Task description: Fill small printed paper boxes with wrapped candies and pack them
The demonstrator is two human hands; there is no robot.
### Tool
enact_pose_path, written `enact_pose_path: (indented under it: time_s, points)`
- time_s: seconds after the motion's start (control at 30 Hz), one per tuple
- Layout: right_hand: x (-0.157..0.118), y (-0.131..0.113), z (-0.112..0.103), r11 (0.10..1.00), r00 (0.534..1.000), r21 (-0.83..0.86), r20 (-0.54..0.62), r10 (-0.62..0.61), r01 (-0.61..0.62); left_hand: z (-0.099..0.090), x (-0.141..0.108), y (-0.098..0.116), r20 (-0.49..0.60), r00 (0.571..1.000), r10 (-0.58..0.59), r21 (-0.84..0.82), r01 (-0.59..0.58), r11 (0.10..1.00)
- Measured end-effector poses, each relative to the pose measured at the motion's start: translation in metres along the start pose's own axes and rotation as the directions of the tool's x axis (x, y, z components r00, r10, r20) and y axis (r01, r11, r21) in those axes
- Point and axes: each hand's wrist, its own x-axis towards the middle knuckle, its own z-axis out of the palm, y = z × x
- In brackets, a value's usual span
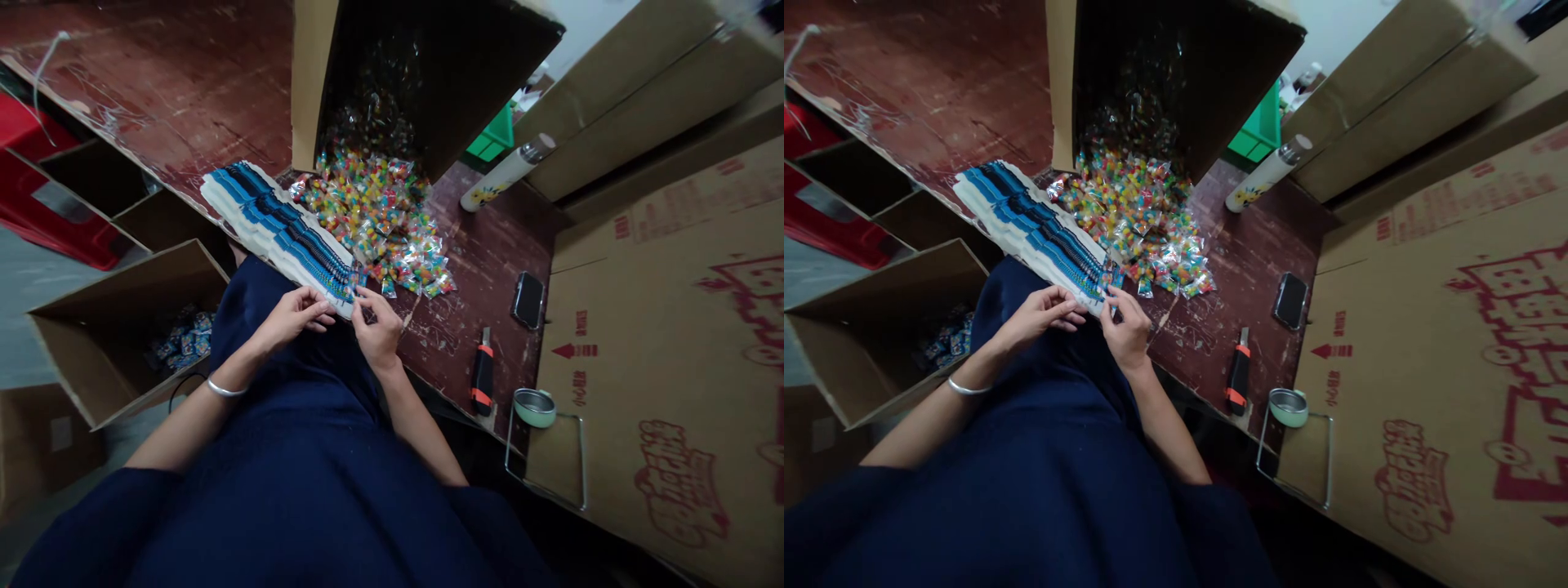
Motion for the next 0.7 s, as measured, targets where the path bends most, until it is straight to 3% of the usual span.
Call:
enact_pose_path:
  time_s: [0.1, 0.2, 0.3, 0.4, 0.5, 0.6, 0.7]
  points:
    - [-0.012, -0.006, -0.004, 0.979, 0.979, 0.038, -0.044, -0.198, 0.2, 0.005, -0.001, 0.001, 0.017, 1.0, -0.005, -0.168, 0.007, 0.986]
    - [-0.027, -0.017, -0.005, 0.922, 0.921, 0.07, 0.068, -0.384, 0.38, 0.008, -0.004, 0.006, 0.092, 0.996, -0.001, -0.313, 0.03, 0.949]
    - [-0.036, -0.027, -0.007, 0.889, 0.878, 0.105, 0.138, -0.458, 0.446, 0.008, -0.008, 0.012, 0.152, 0.988, 0.009, -0.318, 0.04, 0.947]
    - [-0.03, -0.036, -0.016, 0.926, 0.913, 0.19, 0.191, -0.36, 0.326, 0.009, -0.011, 0.014, 0.169, 0.985, 0.033, -0.274, 0.014, 0.962]
    - [-0.015, -0.042, -0.028, 0.978, 0.957, 0.201, 0.268, -0.109, 0.055, 0.014, -0.013, 0.013, 0.208, 0.975, 0.074, -0.184, -0.035, 0.982]
    - [-0.003, -0.044, -0.035, 0.989, 0.924, 0.127, 0.381, 0.027, -0.081, 0.02, -0.016, 0.012, 0.233, 0.964, 0.13, -0.055, -0.12, 0.991]
    - [0.003, -0.043, -0.038, 0.968, 0.898, 0.165, 0.429, 0.101, -0.188, 0.025, -0.019, 0.013, 0.255, 0.954, 0.157, 0.09, -0.185, 0.979]
